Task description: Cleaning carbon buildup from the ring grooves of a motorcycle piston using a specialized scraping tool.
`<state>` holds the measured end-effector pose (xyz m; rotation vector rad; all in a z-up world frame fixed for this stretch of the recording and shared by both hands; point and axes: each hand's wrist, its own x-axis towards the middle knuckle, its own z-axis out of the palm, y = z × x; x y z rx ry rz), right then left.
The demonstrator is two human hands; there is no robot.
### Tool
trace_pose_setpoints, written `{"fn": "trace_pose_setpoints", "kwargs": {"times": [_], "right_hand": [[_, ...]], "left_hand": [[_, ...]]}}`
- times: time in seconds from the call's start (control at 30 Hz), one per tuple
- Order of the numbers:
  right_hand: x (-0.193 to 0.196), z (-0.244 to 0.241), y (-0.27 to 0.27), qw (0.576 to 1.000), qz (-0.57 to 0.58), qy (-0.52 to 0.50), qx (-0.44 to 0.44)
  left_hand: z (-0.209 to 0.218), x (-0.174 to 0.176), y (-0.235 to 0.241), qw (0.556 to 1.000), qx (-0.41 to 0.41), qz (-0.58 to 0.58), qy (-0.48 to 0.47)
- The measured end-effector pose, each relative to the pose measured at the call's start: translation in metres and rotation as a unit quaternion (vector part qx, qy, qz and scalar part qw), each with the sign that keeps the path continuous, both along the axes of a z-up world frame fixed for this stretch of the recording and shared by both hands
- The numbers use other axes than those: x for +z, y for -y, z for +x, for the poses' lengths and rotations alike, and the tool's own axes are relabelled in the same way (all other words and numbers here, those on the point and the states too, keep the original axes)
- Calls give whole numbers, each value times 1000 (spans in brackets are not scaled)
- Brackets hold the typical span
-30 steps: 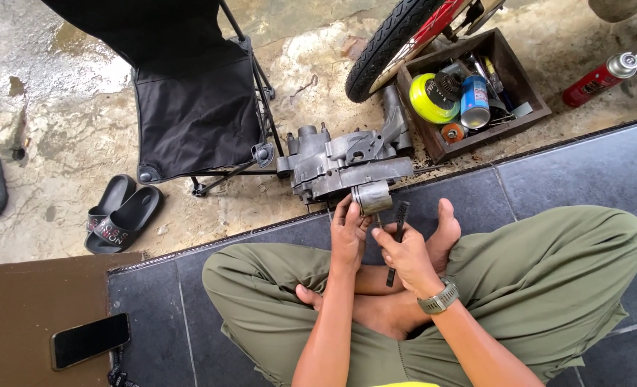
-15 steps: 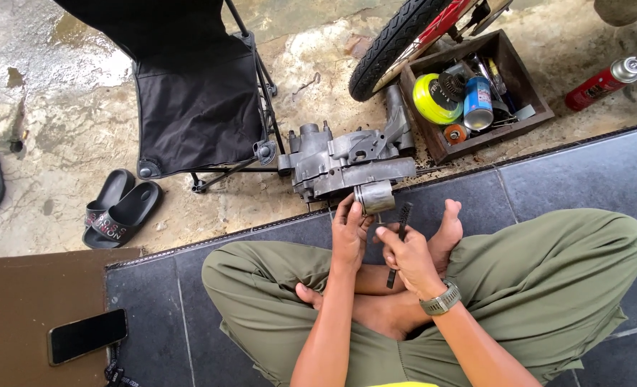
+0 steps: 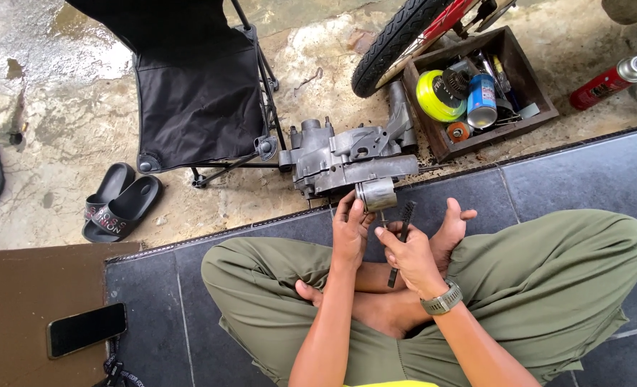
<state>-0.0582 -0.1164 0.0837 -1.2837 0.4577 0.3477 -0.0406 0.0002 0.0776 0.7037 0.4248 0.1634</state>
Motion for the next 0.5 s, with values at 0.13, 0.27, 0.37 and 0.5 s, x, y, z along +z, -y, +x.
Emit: {"fn": "trace_pose_setpoints", "kwargs": {"times": [0.13, 0.27, 0.37, 0.5], "right_hand": [[39, 2, -7, 999, 28, -13, -13], [16, 0, -3, 1000, -11, -1, -7], [5, -2, 1, 1000, -8, 7, -7], [9, 2, 4, 1000, -6, 17, 0]], "left_hand": [[-1, -5, 0, 1000, -3, -6, 7], [1, -14, -1, 1000, 1, -2, 6], [0, -10, -2, 1000, -7, 2, 10], [-2, 0, -1, 1000, -10, 2, 5]]}}
